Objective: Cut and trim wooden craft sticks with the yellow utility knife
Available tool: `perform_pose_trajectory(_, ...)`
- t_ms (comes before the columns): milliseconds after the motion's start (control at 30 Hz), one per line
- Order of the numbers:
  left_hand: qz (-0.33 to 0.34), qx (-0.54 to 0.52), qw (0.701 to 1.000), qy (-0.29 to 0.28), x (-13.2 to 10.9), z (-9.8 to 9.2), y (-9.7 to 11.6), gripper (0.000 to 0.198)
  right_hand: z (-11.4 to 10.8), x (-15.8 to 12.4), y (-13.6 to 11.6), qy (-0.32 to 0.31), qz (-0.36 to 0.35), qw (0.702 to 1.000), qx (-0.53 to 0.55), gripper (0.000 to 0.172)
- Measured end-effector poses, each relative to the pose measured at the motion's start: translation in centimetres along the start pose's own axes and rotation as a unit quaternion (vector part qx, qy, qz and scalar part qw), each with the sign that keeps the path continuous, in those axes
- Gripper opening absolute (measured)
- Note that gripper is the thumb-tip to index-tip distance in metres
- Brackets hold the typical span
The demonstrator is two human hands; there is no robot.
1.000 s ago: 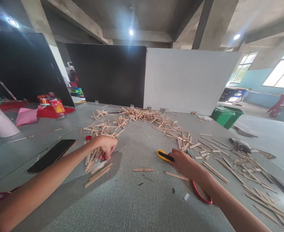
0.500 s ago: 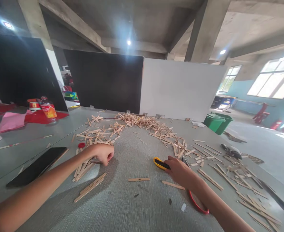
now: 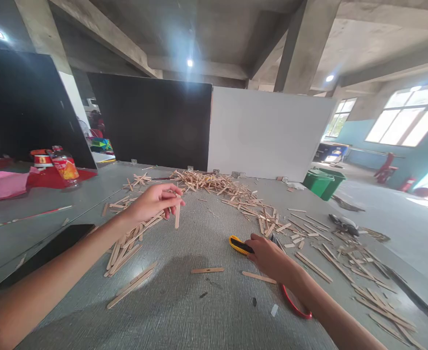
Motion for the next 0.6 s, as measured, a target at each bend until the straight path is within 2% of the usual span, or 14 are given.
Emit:
perform_pose_trajectory(133, 0.016, -0.108, 0.993, 0.033, -1.5, 0.2, 2.1, 0.024, -0.2, -0.1, -0.2, 0.004, -0.004, 1.000, -0.006, 0.031)
perform_pose_trajectory(267, 0.023, -0.147, 0.988, 0.048, -2.8, 0.2, 3.4, 0.025, -0.1, -0.1, -0.2, 0.021, -0.014, 1.000, -0.013, 0.027)
perform_pose_trajectory(400, 0.023, -0.132, 0.991, 0.015, -3.4, 1.1, 4.1, 0.023, -1.9, 0.0, 0.1, 0.096, 0.001, 0.995, -0.025, 0.027)
perform_pose_trajectory(500, 0.011, -0.103, 0.994, -0.046, -3.6, 4.6, 3.5, 0.023, -4.5, -0.6, 0.8, 0.180, 0.035, 0.982, -0.040, 0.033)
perform_pose_trajectory(600, 0.002, -0.056, 0.990, -0.127, -4.5, 10.6, 2.1, 0.019, -5.3, -1.1, 0.9, 0.193, 0.029, 0.980, -0.039, 0.032)
Point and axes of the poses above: each hand's wrist, its own x-axis towards the middle knuckle, its own z-axis out of the palm, y = z × x, the point moved 6 cm from there along x, towards the middle knuckle, and after that the axes turned 14 degrees about -z, right-handed, at the moved point
